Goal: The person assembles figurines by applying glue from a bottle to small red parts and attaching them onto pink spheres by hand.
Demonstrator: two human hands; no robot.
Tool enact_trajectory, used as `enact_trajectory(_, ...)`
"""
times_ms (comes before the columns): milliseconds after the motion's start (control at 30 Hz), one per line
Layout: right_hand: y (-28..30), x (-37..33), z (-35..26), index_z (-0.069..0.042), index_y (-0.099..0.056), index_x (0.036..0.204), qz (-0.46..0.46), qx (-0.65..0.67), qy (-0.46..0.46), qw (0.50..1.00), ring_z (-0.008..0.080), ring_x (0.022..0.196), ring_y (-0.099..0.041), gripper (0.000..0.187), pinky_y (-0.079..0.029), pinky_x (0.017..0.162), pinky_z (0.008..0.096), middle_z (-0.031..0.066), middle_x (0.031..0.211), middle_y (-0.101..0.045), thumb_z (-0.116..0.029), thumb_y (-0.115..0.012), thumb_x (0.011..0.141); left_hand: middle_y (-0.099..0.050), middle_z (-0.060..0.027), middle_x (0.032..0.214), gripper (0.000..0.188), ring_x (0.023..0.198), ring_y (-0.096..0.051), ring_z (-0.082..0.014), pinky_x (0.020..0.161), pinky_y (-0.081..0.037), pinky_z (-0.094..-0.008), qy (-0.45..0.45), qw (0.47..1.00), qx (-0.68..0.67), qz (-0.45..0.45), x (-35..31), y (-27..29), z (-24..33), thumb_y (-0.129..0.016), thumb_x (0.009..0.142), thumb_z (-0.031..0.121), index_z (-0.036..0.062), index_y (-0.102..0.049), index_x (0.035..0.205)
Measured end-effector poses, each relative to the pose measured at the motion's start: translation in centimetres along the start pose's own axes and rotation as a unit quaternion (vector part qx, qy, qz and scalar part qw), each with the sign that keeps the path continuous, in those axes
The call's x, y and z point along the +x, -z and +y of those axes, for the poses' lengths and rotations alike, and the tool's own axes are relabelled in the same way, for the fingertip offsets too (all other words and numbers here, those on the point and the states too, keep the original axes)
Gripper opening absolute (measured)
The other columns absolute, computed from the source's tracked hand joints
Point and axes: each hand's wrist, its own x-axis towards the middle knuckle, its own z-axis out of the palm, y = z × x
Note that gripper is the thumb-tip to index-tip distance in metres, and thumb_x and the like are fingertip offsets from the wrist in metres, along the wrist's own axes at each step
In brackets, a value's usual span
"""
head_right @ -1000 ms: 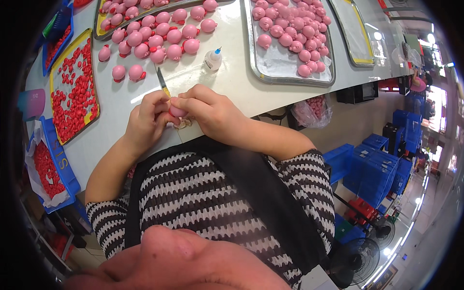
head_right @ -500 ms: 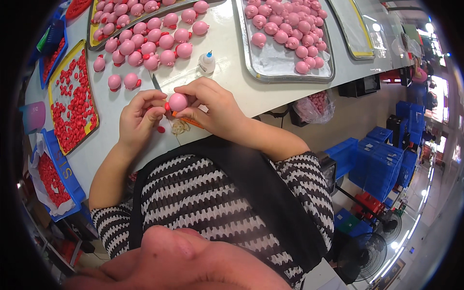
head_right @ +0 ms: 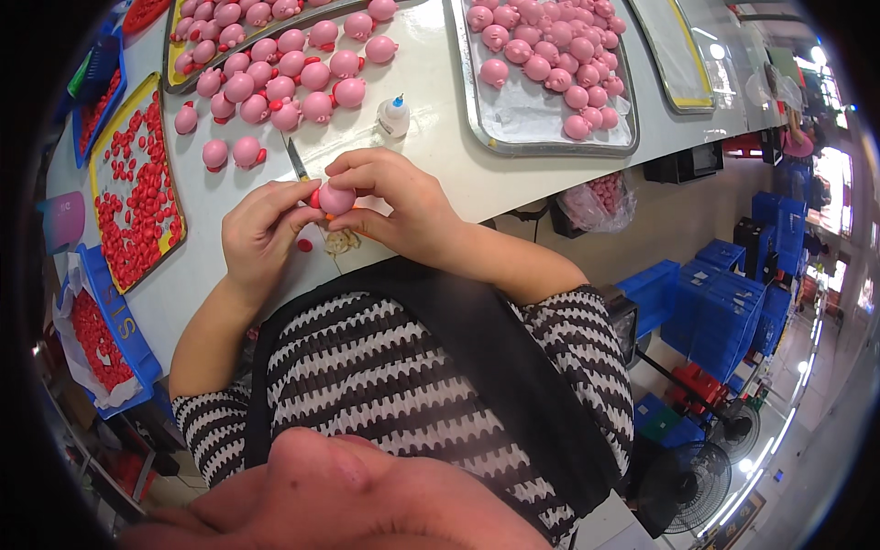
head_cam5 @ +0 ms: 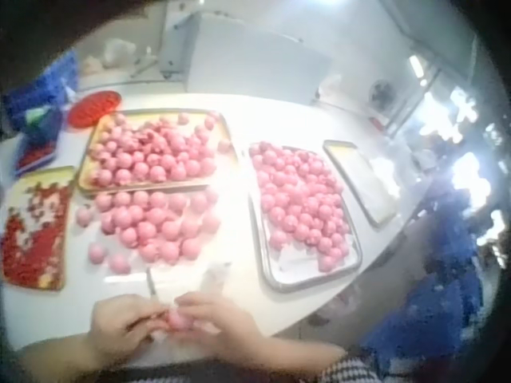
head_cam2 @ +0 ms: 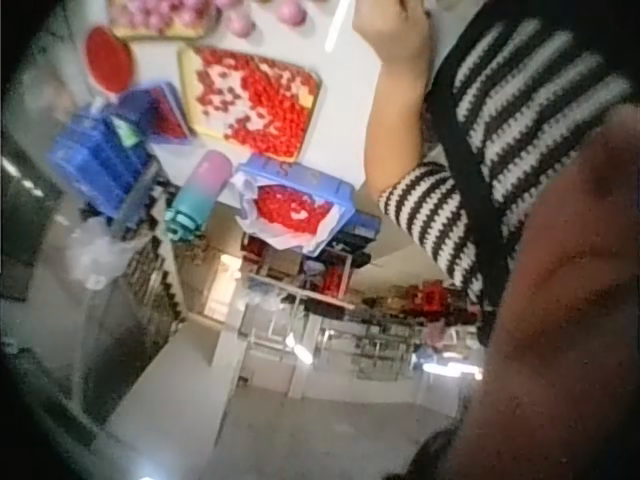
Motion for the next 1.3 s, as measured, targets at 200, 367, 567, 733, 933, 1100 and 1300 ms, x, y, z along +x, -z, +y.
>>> enact_trajectory(200, -0.4, 0.3, 0.0, 0.0, -0.056, 0.097, 0.034, -0.096, 0.106, 0.989, 0.0213, 0.093, -0.06, 0.041, -0.055, 0.071, 0.0273, 0.0158, 0.103, -0.059, 0.01, -0.074, 0.061, -0.063, -0.0092, 0.075, 0.019, 0.064, -0.06, -0.0186, 0.056, -0.048, -0.0263, 0.02, 0.999, -0.04, 0.004, -0.6, -0.4, -0.6, -0.064, 0.074, -0.003, 0.0001, -0.065, 0.092)
enact_trajectory(367, -0.8, -0.1, 0.2, -0.001, -0.059, 0.093, 0.057, -0.068, 0.113, 0.99, 0.0224, 0.085, -0.063, 0.04, -0.056, 0.066, 0.0267, 0.0161, 0.099, -0.061, 0.013, -0.074, 0.058, -0.061, -0.0101, 0.071, 0.028, 0.062, -0.06, -0.0192, 0.054, -0.048, -0.0271, -0.04, 0.999, -0.009, 0.028, -0.5, -0.8, -0.2, -0.06, 0.067, -0.012, -0.0013, -0.065, 0.091)
enact_trajectory(567, -0.5, -1.0, -0.3, -0.002, -0.06, 0.094, 0.05, -0.025, 0.09, 0.994, 0.0209, 0.084, -0.063, 0.04, -0.056, 0.067, 0.0273, 0.0169, 0.1, -0.059, 0.008, -0.077, 0.06, -0.06, -0.0093, 0.07, 0.032, 0.061, -0.06, -0.0218, 0.053, -0.048, -0.0284, -0.073, 0.997, 0.024, 0.029, -0.7, -1.4, 0.3, -0.06, 0.061, -0.013, -0.0012, -0.065, 0.09)
enact_trajectory(733, 1.5, -1.3, -0.8, 0.001, -0.057, 0.096, 0.007, -0.048, 0.026, 0.999, 0.0162, 0.08, -0.062, 0.034, -0.055, 0.065, 0.0273, 0.0142, 0.092, -0.06, 0.001, -0.075, 0.068, -0.06, -0.0103, 0.07, 0.027, 0.06, -0.058, -0.0221, 0.053, -0.046, -0.0279, -0.06, 0.997, 0.038, -0.027, 0.2, -1.8, 0.3, -0.06, 0.062, -0.011, -0.0012, -0.064, 0.087)
enact_trajectory(933, 2.6, -1.9, -2.1, 0.004, -0.048, 0.108, -0.003, 0.19, -0.215, 0.958, 0.0109, 0.069, -0.059, 0.034, -0.049, 0.059, 0.0222, 0.0081, 0.085, -0.06, -0.013, -0.064, 0.084, -0.053, -0.0009, 0.066, 0.014, 0.056, -0.047, -0.0093, 0.047, -0.036, -0.0225, 0.31, 0.902, -0.267, -0.136, -0.2, -2.7, 1.7, -0.054, 0.089, 0.01, -0.0009, -0.059, 0.095)
enact_trajectory(1100, 3.7, -2.3, -3.2, 0.004, -0.048, 0.104, 0.015, 0.131, -0.21, 0.969, 0.0098, 0.067, -0.056, 0.03, -0.046, 0.059, 0.0209, 0.0083, 0.086, -0.057, -0.016, -0.061, 0.086, -0.047, 0.0004, 0.07, 0.022, 0.05, -0.033, -0.0037, 0.042, -0.023, -0.0173, 0.37, 0.753, -0.518, -0.166, -0.3, -3.6, 2.0, -0.049, 0.093, 0.02, 0.0026, -0.053, 0.105)
enact_trajectory(1300, 7.5, -4.6, -5.8, -0.001, -0.051, 0.091, 0.019, 0.333, 0.141, 0.932, 0.0164, 0.068, -0.053, 0.022, -0.043, 0.061, 0.0272, 0.0079, 0.082, -0.046, -0.021, -0.057, 0.087, -0.046, -0.0006, 0.071, 0.025, 0.048, -0.029, -0.0029, 0.04, -0.018, -0.0157, 0.372, 0.71, -0.594, -0.078, -0.2, -7.1, 0.3, -0.046, 0.094, 0.029, 0.0053, -0.051, 0.099)
